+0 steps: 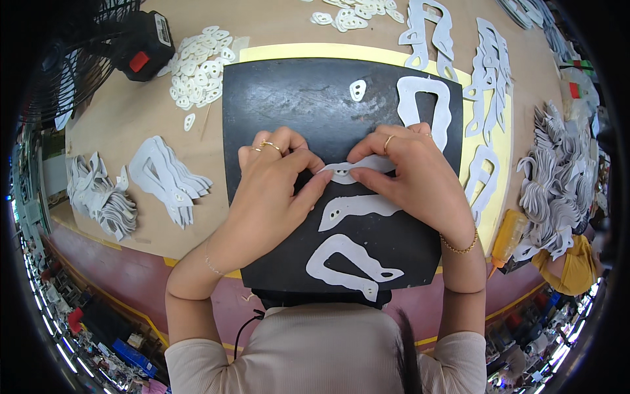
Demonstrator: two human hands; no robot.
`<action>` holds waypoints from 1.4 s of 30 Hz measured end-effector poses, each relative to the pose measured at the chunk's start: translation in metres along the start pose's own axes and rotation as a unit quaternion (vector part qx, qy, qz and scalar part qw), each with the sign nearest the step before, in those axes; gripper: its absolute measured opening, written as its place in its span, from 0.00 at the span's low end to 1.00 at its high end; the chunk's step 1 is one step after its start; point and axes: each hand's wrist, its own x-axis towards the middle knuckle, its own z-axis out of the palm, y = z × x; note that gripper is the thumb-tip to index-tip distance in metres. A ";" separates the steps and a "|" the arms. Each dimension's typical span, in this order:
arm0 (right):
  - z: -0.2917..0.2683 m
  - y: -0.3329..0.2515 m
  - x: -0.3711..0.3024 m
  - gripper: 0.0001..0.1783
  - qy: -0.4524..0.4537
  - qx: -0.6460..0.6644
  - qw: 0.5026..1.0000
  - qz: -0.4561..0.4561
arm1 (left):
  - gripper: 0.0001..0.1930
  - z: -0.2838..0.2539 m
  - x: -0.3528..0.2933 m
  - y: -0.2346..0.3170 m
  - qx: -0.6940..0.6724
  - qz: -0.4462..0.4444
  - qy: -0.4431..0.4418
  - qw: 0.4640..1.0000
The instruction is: The person assembles small white plastic components on a black work surface. They apply glue from a yellow squeeze bottle to the parts, then press them together to form larger pieces. The process is repeated for several units, with finished assemblies set aside on the table.
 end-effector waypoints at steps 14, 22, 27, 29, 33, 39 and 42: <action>-0.002 0.000 0.003 0.10 -0.020 -0.009 1.000 0.002 | 0.08 -0.002 0.000 0.003 0.008 -0.014 -0.010 1.000; -0.001 -0.001 0.003 0.10 -0.008 -0.030 0.999 -0.016 | 0.06 0.000 -0.001 0.001 0.018 0.012 0.009 1.000; 0.000 0.001 0.003 0.10 -0.010 -0.021 1.000 -0.013 | 0.07 0.002 0.000 -0.001 0.021 0.016 0.012 1.000; 0.000 0.000 0.004 0.10 -0.013 -0.021 1.000 -0.011 | 0.07 0.004 -0.001 -0.002 0.028 0.029 0.020 0.999; -0.001 -0.002 0.004 0.09 -0.010 -0.033 0.999 -0.010 | 0.07 0.003 -0.001 -0.002 0.021 0.020 0.017 0.999; 0.000 0.000 0.003 0.09 -0.004 -0.033 0.999 -0.016 | 0.07 0.004 0.000 -0.001 0.015 0.011 0.015 1.000; 0.000 0.000 0.004 0.09 -0.007 -0.036 0.999 -0.016 | 0.07 0.003 0.000 0.000 0.017 0.010 0.012 1.000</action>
